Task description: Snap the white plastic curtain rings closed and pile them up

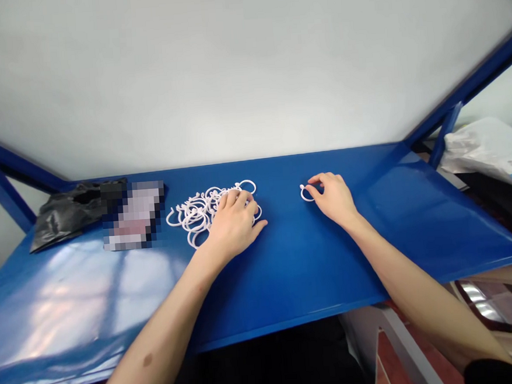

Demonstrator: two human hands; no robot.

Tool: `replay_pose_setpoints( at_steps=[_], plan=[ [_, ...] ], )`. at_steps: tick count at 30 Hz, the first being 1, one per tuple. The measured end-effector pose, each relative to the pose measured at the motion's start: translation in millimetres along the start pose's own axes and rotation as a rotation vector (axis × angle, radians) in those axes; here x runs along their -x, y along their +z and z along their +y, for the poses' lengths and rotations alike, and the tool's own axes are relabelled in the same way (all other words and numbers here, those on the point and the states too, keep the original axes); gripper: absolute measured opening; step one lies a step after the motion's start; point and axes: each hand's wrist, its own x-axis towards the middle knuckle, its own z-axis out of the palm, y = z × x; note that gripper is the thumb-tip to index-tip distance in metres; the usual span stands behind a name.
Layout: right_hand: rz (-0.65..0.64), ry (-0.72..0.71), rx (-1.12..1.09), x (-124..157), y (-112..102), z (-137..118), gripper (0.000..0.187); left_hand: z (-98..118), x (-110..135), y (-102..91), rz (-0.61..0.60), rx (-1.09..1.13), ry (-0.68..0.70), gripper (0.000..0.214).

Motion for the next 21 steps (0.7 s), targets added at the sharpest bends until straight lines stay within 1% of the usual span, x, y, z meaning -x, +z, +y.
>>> replay_pose_setpoints(
  at_steps=[2, 3, 5, 7, 9, 11, 14, 16, 18, 19, 21],
  plan=[
    [0.056, -0.075, -0.001, 4, 0, -8, 0.015, 2, -1, 2.7, -0.006, 0.030, 0.003, 0.012],
    [0.064, -0.122, -0.032, 7, 0, -13, 0.016, 3, -1, 3.4, 0.005, 0.055, 0.004, 0.012],
    [0.028, -0.208, -0.143, 12, -1, -24, 0.015, 7, -2, 3.5, 0.053, 0.109, 0.013, 0.013],
    [-0.061, -0.233, -0.289, 18, -2, -34, 0.015, 12, -2, 2.6, 0.130, 0.155, 0.029, 0.013],
    [-0.175, -0.184, -0.451, 25, -2, -43, 0.017, 19, -2, 2.0, 0.207, 0.192, 0.074, 0.012],
    [-0.282, -0.116, -0.611, 31, -1, -51, 0.018, 25, -1, 2.4, 0.260, 0.224, 0.142, 0.012],
    [-0.370, -0.044, -0.821, 39, 5, -60, 0.021, 31, 0, 4.1, 0.303, 0.250, 0.219, 0.013],
    [-0.362, 0.003, -0.900, 41, 9, -62, 0.024, 32, 0, 4.5, 0.332, 0.248, 0.238, 0.012],
    [-0.317, 0.037, -0.923, 41, 11, -62, 0.026, 32, 0, 4.0, 0.367, 0.234, 0.220, 0.010],
    [-0.290, 0.045, -0.925, 41, 12, -61, 0.026, 31, 0, 3.6, 0.382, 0.224, 0.192, 0.009],
    [-0.250, 0.051, -0.922, 40, 13, -59, 0.027, 30, -1, 2.9, 0.406, 0.202, 0.093, 0.009]
  ],
)
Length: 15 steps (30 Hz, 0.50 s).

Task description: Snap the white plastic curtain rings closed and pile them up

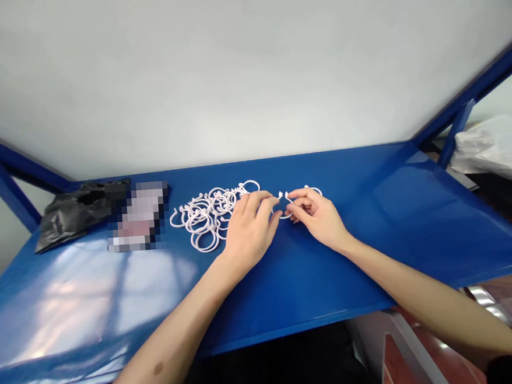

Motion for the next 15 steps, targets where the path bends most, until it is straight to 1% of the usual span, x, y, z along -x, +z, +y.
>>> replay_pose_setpoints(
  at_steps=[2, 4, 7, 9, 12, 15],
  plan=[
    [0.016, -0.007, 0.008, 0, -1, 0, 0.026, -2, 0, -0.5, 0.003, -0.023, -0.116, 0.019],
    [0.016, -0.014, 0.026, 0, -2, 0, 0.025, -4, 0, -0.8, -0.036, 0.018, -0.211, 0.026],
    [0.002, -0.061, 0.087, 0, -4, -4, 0.021, -4, -1, -2.4, -0.121, 0.170, -0.278, 0.019],
    [0.000, -0.107, 0.146, 0, -6, -6, 0.017, -3, -3, -4.1, -0.144, 0.265, -0.309, 0.016],
    [0.017, -0.165, 0.205, -1, -9, -10, 0.014, 0, -4, -6.0, -0.131, 0.369, -0.393, 0.013],
    [0.048, -0.206, 0.232, 0, -10, -11, 0.013, 3, -4, -6.3, -0.124, 0.412, -0.489, 0.014]
  ],
)
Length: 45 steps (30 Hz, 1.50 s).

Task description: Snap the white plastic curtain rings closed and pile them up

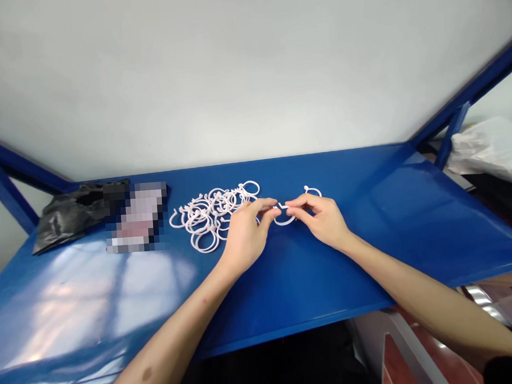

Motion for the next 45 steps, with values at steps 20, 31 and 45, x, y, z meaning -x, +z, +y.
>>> replay_pose_setpoints(
  at_steps=[20, 31, 45],
  plan=[
    [-0.147, -0.073, -0.009, 9, 5, -2, 0.016, -18, 7, 8.1, -0.017, -0.205, 0.321, 0.028],
    [0.020, -0.134, 0.729, -13, -18, 32, 0.030, -20, 1, -3.7, 0.059, -0.704, 0.242, 0.013],
    [-0.036, -0.124, 0.394, -4, -9, 7, 0.021, -20, -2, -0.4, 0.165, -0.586, 0.442, 0.011]
  ],
)
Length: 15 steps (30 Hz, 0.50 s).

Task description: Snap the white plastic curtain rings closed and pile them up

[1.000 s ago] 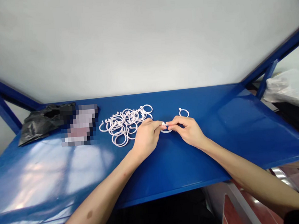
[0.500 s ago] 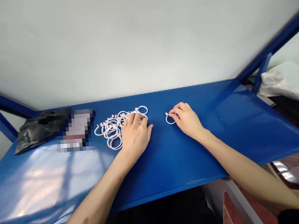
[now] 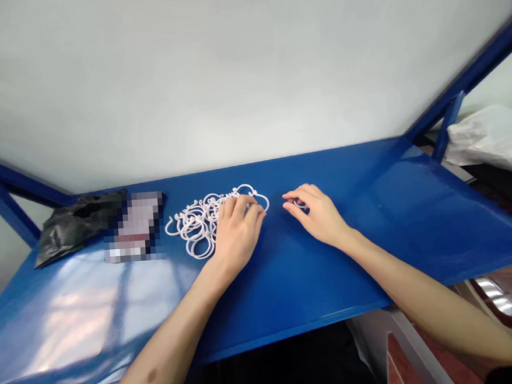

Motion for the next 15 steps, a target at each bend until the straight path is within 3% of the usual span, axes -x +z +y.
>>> replay_pose_setpoints(
  at_steps=[4, 7, 10, 15],
  plan=[
    [-0.109, 0.115, -0.362, 8, 11, -14, 0.022, 13, -1, -3.1, 0.046, 0.155, 0.199, 0.005],
    [-0.078, 0.166, -0.433, 9, 15, -18, 0.016, 17, 1, -1.7, 0.032, 0.200, 0.207, 0.002],
    [-0.044, 0.205, -0.441, 8, 14, -17, 0.014, 16, 2, 0.3, 0.041, 0.222, 0.111, 0.003],
    [-0.038, 0.190, -0.451, 8, 11, -14, 0.018, 14, 1, -0.7, -0.021, 0.291, -0.226, 0.015]
  ],
)
